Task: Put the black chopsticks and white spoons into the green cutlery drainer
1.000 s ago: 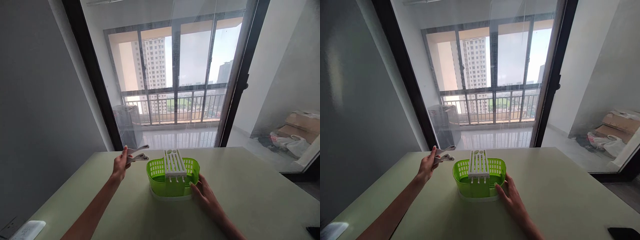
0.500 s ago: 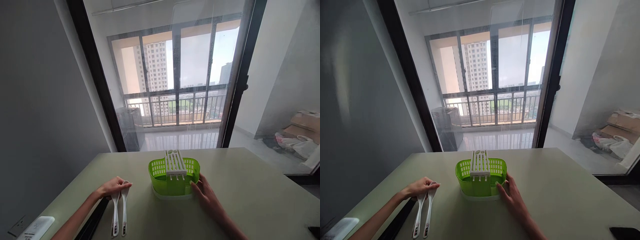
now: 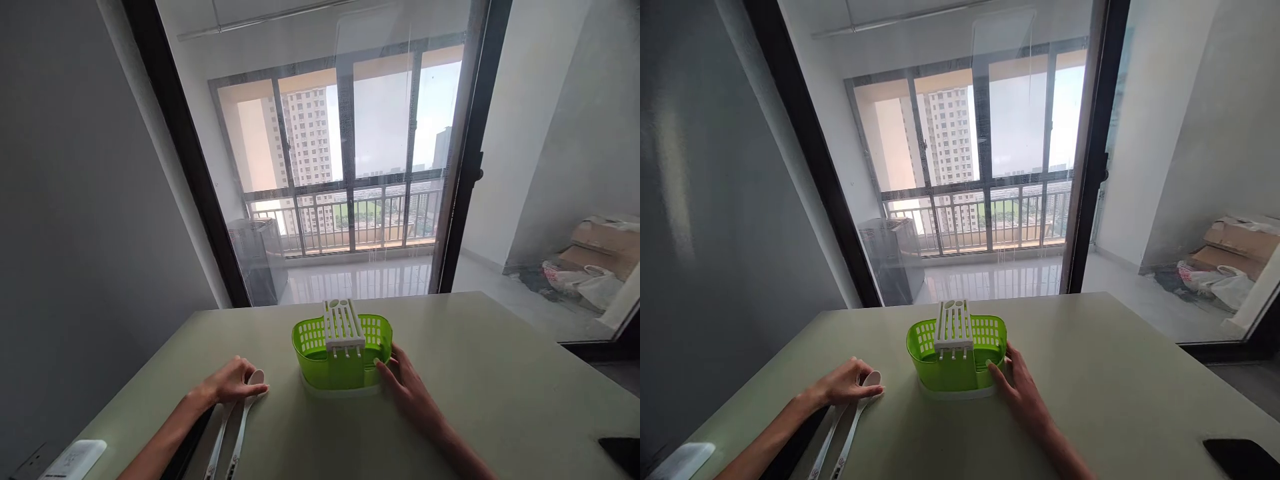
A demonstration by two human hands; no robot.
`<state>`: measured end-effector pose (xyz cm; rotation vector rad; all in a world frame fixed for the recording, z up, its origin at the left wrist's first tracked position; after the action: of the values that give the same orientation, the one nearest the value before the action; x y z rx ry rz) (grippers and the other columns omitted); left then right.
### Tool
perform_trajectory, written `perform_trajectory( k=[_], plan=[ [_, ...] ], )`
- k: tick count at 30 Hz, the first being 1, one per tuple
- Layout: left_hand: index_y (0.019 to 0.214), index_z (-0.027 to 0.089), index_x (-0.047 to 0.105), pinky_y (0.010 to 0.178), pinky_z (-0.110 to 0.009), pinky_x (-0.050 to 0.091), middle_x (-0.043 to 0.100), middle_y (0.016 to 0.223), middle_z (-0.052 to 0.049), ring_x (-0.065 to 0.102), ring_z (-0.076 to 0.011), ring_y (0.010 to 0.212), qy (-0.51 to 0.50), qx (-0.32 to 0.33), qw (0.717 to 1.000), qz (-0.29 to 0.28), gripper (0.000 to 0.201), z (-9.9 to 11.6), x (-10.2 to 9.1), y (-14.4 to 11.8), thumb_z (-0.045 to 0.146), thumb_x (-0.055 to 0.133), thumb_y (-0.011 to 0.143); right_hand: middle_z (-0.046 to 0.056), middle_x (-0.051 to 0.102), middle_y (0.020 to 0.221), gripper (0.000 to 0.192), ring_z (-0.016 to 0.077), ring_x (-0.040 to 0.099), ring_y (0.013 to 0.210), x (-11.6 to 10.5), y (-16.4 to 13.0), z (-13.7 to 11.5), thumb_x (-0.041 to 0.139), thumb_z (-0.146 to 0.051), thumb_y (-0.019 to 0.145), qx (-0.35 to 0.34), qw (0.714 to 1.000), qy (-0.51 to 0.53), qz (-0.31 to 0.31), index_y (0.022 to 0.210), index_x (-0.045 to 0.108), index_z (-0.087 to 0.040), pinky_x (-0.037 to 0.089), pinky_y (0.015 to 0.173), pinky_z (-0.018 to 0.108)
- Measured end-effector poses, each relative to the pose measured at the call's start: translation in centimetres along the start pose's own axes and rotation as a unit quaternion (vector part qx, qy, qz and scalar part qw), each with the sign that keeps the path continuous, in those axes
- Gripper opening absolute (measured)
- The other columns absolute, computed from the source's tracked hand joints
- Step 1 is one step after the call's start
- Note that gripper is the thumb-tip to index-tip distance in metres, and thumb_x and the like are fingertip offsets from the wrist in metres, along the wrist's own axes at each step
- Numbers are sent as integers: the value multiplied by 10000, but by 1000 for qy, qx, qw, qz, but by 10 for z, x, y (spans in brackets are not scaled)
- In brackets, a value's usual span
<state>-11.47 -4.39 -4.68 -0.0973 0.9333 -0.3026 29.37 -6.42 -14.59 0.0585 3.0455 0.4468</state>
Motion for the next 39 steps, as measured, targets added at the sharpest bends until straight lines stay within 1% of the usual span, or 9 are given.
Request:
perform_trajectory(
  k=[5, 9, 15, 21, 25, 28, 33, 36, 39],
  plan=[
    [550, 220, 469, 540, -273, 205, 496, 541, 18, 402, -140, 530, 184, 77, 979, 52, 538, 3, 4, -6, 678, 584, 807, 118, 578, 1492, 661, 339, 581, 1328, 2, -1, -4, 588, -580, 959, 3, 1000, 16, -17, 1520, 435, -268, 550, 1040, 512],
    [648, 227, 526, 573, -273, 265, 620, 638, -8, 541, -176, 595, 257, 67, 961, 78, 471, 0, 7, -10, 640, 518, 873, 120, 563, 1507, 696, 336, 565, 1349, 3, 1, 0, 583, -599, 954, 6, 999, 22, -27, 1533, 414, -252, 554, 1042, 507],
    [771, 231, 537, 601, -284, 340, 661, 795, -20, 623, -210, 700, 352, 78, 928, 93, 406, 2, 10, -18, 575, 418, 952, 121, 533, 1529, 683, 333, 540, 1373, 3, 1, 4, 578, -583, 963, 6, 999, 32, -33, 1544, 398, -272, 556, 1043, 505],
    [959, 225, 608, 620, -307, 422, 691, 1007, -58, 679, -228, 748, 397, 104, 905, 110, 353, 8, 10, -24, 517, 410, 975, 123, 555, 1511, 681, 325, 561, 1354, 3, 1, 4, 570, -591, 958, -5, 1000, 4, -22, 1533, 420, -258, 552, 1050, 487],
    [1015, 234, 638, 611, -313, 452, 704, 1020, -55, 688, -224, 731, 395, 125, 903, 110, 359, 11, 5, -28, 531, 442, 969, 125, 576, 1489, 666, 322, 589, 1322, 2, 3, 8, 571, -588, 956, -15, 1000, -7, -14, 1515, 442, -251, 556, 1040, 488],
    [1095, 244, 661, 719, -346, 510, 717, 1078, -71, 710, -262, 881, 375, 164, 898, 160, 397, 18, -3, -30, 579, 512, 940, 126, 558, 1506, 644, 319, 565, 1349, 3, 4, 11, 570, -567, 965, -21, 1000, 3, -22, 1510, 435, -252, 542, 1057, 499],
    [1296, 233, 581, 997, -476, 478, 669, 1282, -126, 622, -324, 1181, 345, 245, 852, 309, 467, 60, -8, -28, 539, 588, 943, 121, 567, 1495, 631, 323, 567, 1344, 3, 4, 11, 586, -557, 961, -29, 999, 4, -17, 1503, 448, -263, 540, 1055, 509],
    [1379, 224, 483, 1029, -477, 471, 634, 1332, -136, 586, -305, 1239, 299, 280, 833, 373, 433, 109, 1, -25, 407, 559, 995, 119, 600, 1459, 668, 326, 608, 1290, 2, 3, 8, 571, -615, 946, -28, 999, -15, -4, 1504, 470, -262, 572, 1008, 486],
    [1406, 230, 451, 1106, -504, 437, 590, 1412, -136, 504, -307, 1365, 251, 318, 825, 393, 438, 163, 19, -22, 367, 552, 1002, 129, 644, 1399, 729, 332, 653, 1212, 0, 2, 6, 534, -690, 928, -20, 999, -41, 5, 1506, 491, -249, 603, 940, 460]
  ],
)
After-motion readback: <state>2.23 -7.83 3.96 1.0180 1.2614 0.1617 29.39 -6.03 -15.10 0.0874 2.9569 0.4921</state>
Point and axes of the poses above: each hand's wrist, its own y-axis towards the middle knuckle, its own x-axis out of the palm, z = x × y, the point moved 4 cm from there along y, towards the middle knuckle
